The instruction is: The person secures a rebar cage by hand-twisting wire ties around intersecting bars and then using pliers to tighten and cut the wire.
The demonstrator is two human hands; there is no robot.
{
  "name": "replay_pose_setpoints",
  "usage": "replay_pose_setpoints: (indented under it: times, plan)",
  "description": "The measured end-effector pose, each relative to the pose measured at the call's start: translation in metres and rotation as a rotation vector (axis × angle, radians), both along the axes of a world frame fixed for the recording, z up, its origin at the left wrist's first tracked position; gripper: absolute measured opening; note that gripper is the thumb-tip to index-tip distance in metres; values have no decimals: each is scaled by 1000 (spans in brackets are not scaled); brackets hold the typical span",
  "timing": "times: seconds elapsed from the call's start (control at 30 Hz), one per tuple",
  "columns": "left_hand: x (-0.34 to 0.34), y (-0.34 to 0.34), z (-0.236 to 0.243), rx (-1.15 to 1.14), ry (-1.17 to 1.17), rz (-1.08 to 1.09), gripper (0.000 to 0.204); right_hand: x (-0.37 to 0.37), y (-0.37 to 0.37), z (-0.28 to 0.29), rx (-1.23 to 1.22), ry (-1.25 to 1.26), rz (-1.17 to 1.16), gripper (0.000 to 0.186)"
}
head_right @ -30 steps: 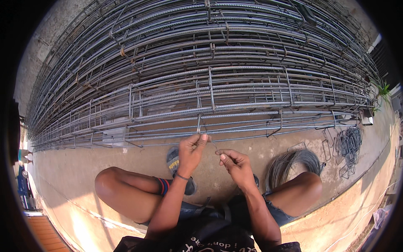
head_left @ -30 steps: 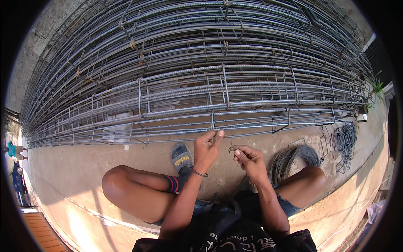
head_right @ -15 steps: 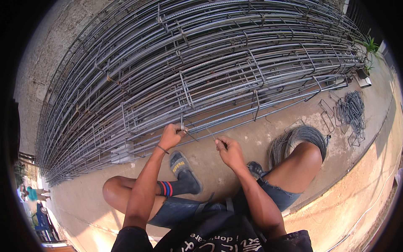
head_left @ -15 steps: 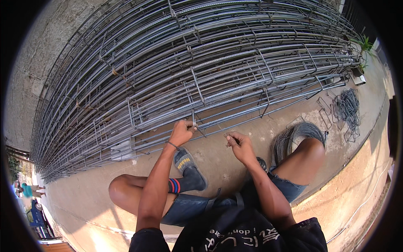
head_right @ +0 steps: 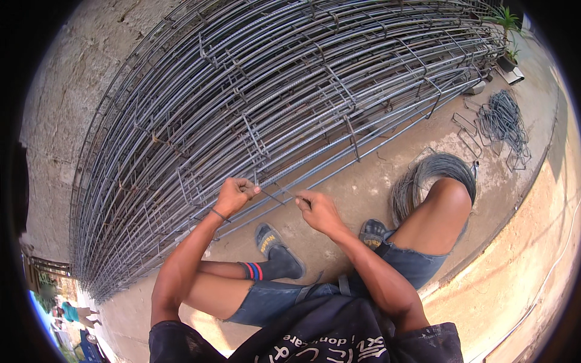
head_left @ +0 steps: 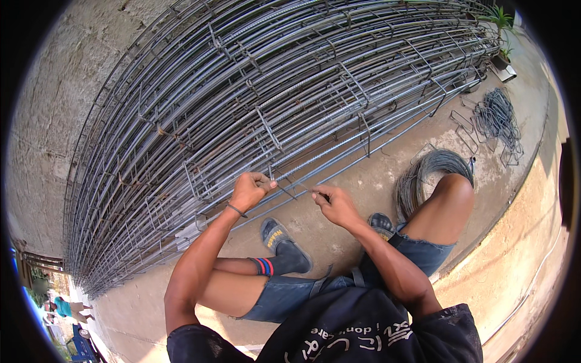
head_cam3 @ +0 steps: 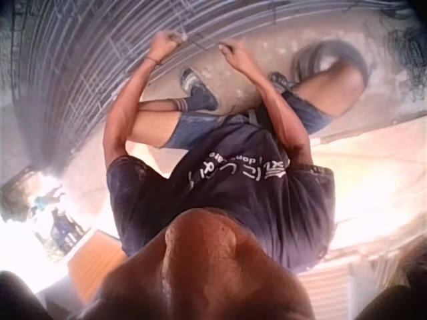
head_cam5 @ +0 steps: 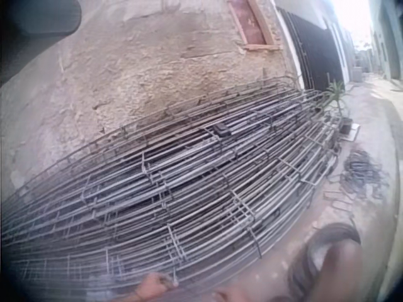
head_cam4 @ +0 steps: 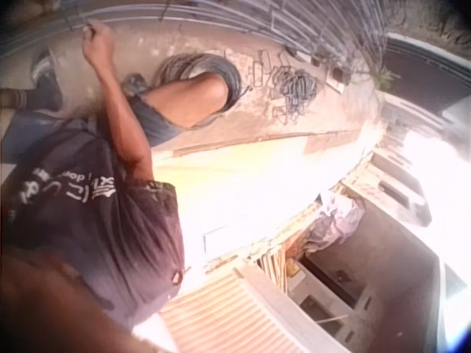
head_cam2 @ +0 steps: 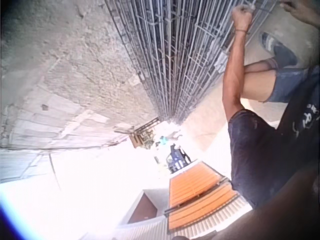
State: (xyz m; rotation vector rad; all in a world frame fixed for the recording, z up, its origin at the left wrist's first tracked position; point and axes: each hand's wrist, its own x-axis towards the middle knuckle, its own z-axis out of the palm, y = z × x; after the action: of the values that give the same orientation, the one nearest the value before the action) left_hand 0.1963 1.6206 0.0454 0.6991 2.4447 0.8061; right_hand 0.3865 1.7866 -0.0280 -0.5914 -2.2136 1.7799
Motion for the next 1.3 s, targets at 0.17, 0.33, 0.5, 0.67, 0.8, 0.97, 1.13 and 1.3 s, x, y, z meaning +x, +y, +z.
replay_pose_setpoints:
  times: [0.17, 0.33, 0.5, 0.67, 0.8, 0.97, 1.13, 1.3]
  plan:
    - [5, 1, -5, 38, 78, 54, 27, -35, -23, -11, 3, -10, -92, 23]
    - [15, 2, -3, 111, 146, 100, 35, -68, -44, -21, -528, 158, -143, 19]
    - [18, -3, -5, 218, 150, 114, 42, -82, -43, -23, -406, 277, 24, 20]
    - [8, -3, -17, 425, -187, 88, 39, -85, -38, -18, -565, 190, 64, 26]
    - [3, -6, -18, 538, -280, 59, 30, -94, -36, -15, -832, 427, 48, 35]
    - [6, -6, -13, 477, -210, -16, 24, -100, -30, -13, -720, 402, 37, 34]
    - [12, -4, -15, 464, -194, 78, 20, -80, -35, -14, -474, 306, 73, 19]
    - [16, -5, -12, 504, -178, 107, 21, -69, -48, -19, 92, 299, -142, 14]
